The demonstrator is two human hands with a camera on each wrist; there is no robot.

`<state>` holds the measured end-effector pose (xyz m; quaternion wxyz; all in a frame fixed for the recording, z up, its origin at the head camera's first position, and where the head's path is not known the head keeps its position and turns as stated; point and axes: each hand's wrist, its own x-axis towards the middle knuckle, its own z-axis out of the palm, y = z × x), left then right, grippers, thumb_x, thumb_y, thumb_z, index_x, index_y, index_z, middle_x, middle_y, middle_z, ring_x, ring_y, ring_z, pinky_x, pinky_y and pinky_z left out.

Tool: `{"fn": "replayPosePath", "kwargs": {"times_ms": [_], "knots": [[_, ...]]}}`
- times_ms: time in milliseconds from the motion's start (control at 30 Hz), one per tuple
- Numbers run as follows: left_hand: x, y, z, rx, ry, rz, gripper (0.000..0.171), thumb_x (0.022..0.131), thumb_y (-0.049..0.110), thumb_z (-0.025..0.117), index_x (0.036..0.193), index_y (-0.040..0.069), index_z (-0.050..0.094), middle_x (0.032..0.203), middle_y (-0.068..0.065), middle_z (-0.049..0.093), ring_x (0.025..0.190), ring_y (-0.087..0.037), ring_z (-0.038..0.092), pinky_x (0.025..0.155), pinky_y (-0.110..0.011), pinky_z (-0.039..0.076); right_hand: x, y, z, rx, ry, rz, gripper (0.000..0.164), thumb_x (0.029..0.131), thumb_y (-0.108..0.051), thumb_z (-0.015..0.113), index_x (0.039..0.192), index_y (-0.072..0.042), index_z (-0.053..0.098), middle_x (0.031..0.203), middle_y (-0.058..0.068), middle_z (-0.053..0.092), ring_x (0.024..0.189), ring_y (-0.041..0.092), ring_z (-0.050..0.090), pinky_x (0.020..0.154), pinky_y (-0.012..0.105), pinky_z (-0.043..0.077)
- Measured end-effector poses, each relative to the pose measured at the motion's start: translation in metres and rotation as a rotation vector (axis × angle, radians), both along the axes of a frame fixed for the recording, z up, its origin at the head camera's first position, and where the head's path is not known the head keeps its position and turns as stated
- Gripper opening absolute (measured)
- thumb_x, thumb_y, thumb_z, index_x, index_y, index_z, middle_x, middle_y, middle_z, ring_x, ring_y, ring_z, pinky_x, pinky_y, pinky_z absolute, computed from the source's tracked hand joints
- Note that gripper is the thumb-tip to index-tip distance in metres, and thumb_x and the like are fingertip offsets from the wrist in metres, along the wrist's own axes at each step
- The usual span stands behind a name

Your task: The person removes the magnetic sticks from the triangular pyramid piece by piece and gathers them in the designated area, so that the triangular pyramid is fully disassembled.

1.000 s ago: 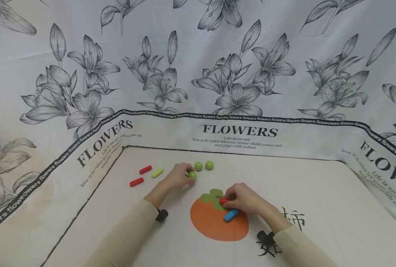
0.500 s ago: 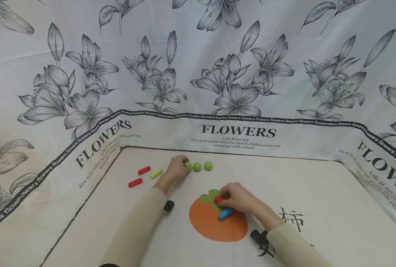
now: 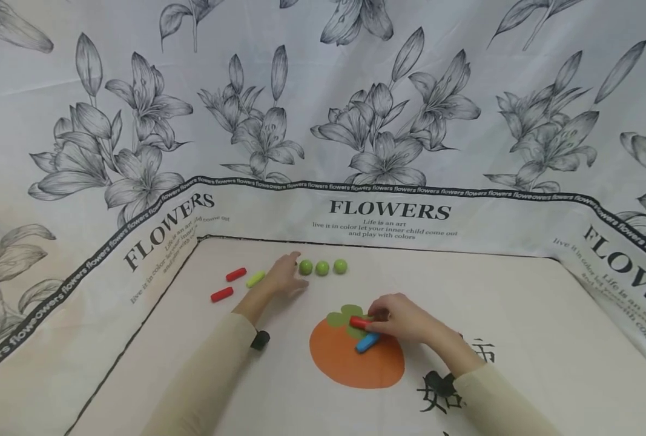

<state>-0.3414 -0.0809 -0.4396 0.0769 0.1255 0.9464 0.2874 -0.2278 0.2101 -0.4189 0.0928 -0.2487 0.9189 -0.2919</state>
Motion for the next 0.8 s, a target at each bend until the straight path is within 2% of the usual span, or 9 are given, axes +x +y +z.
{"fn": "replayPosePath", "kwargs": {"times_ms": [100, 200, 333, 400, 467, 567, 667, 800], "knots": [[0.018, -0.003, 0.003, -0.018, 0.01, -0.052, 0.089, 0.093, 0.025, 0.077, 0.16, 0.0, 0.023, 0.159, -0.024, 0.036, 0.148, -0.038, 0.034, 0.12, -0.05, 0.028, 0.004, 0.009, 0.003, 0.006, -0.005, 0.012, 0.025, 0.09, -0.023, 0.079, 0.106, -0.005, 0.074, 0.092, -0.004, 0.067, 0.085, 0.016, 0.058, 0.074, 0.029, 0.052], [0.037, 0.001, 0.005, -0.027, 0.037, -0.101, 0.091, 0.092, 0.029, 0.077, 0.16, 0.001, 0.024, 0.162, -0.023, 0.031, 0.15, -0.038, 0.031, 0.121, -0.05, 0.027, 0.008, 0.018, 0.005, 0.01, -0.001, 0.015, 0.029, 0.089, -0.022, 0.081, 0.11, -0.003, 0.074, 0.095, -0.002, 0.068, 0.088, 0.019, 0.06, 0.077, 0.031, 0.054], [0.06, 0.014, 0.009, -0.025, 0.077, -0.176, 0.085, 0.091, 0.03, 0.079, 0.157, 0.001, 0.033, 0.158, -0.02, 0.038, 0.144, -0.036, 0.041, 0.117, -0.049, 0.036, 0.009, 0.025, 0.005, 0.003, 0.012, 0.036, 0.026, 0.089, -0.02, 0.081, 0.11, -0.005, 0.075, 0.097, -0.002, 0.069, 0.091, 0.021, 0.062, 0.081, 0.034, 0.056], [0.07, 0.022, 0.01, -0.003, 0.078, -0.232, 0.074, 0.091, 0.028, 0.079, 0.151, 0.002, 0.043, 0.149, -0.017, 0.048, 0.135, -0.033, 0.049, 0.111, -0.046, 0.043, 0.008, 0.026, 0.004, -0.005, 0.005, 0.04, 0.025, 0.088, -0.019, 0.081, 0.108, -0.007, 0.075, 0.097, -0.003, 0.07, 0.091, 0.02, 0.063, 0.081, 0.035, 0.057], [0.079, 0.03, 0.01, 0.03, 0.055, -0.294, 0.058, 0.092, 0.025, 0.078, 0.141, 0.003, 0.055, 0.133, -0.011, 0.059, 0.12, -0.027, 0.057, 0.101, -0.04, 0.049, 0.008, 0.026, 0.003, -0.014, -0.006, 0.042, 0.024, 0.088, -0.02, 0.082, 0.108, -0.008, 0.076, 0.096, -0.004, 0.07, 0.09, 0.018, 0.063, 0.08, 0.033, 0.057], [0.091, 0.042, 0.008, 0.072, -0.001, -0.389, 0.036, 0.092, 0.023, 0.077, 0.123, 0.006, 0.067, 0.108, -0.002, 0.066, 0.099, -0.017, 0.06, 0.086, -0.028, 0.052, 0.006, 0.026, 0.002, -0.024, -0.008, 0.048, 0.022, 0.088, -0.02, 0.082, 0.106, -0.009, 0.077, 0.094, -0.005, 0.071, 0.088, 0.015, 0.063, 0.078, 0.029, 0.057], [0.099, 0.053, 0.004, 0.086, -0.037, -0.452, 0.031, 0.092, 0.026, 0.078, 0.115, 0.007, 0.071, 0.097, 0.005, 0.067, 0.089, -0.008, 0.06, 0.08, -0.02, 0.051, 0.004, 0.027, 0.0, -0.02, 0.0, 0.044, 0.018, 0.088, -0.02, 0.082, 0.103, -0.01, 0.078, 0.09, -0.008, 0.071, 0.085, 0.012, 0.061, 0.077, 0.027, 0.055], [0.102, 0.065, 0.002, 0.077, -0.053, -0.47, 0.032, 0.091, 0.03, 0.08, 0.114, 0.009, 0.072, 0.091, 0.009, 0.066, 0.085, -0.005, 0.058, 0.077, -0.018, 0.05, 0.002, 0.029, -0.003, -0.016, 0.004, 0.031, 0.014, 0.088, -0.021, 0.082, 0.099, -0.013, 0.079, 0.087, -0.01, 0.07, 0.084, 0.013, 0.06, 0.076, 0.026, 0.054]]}}
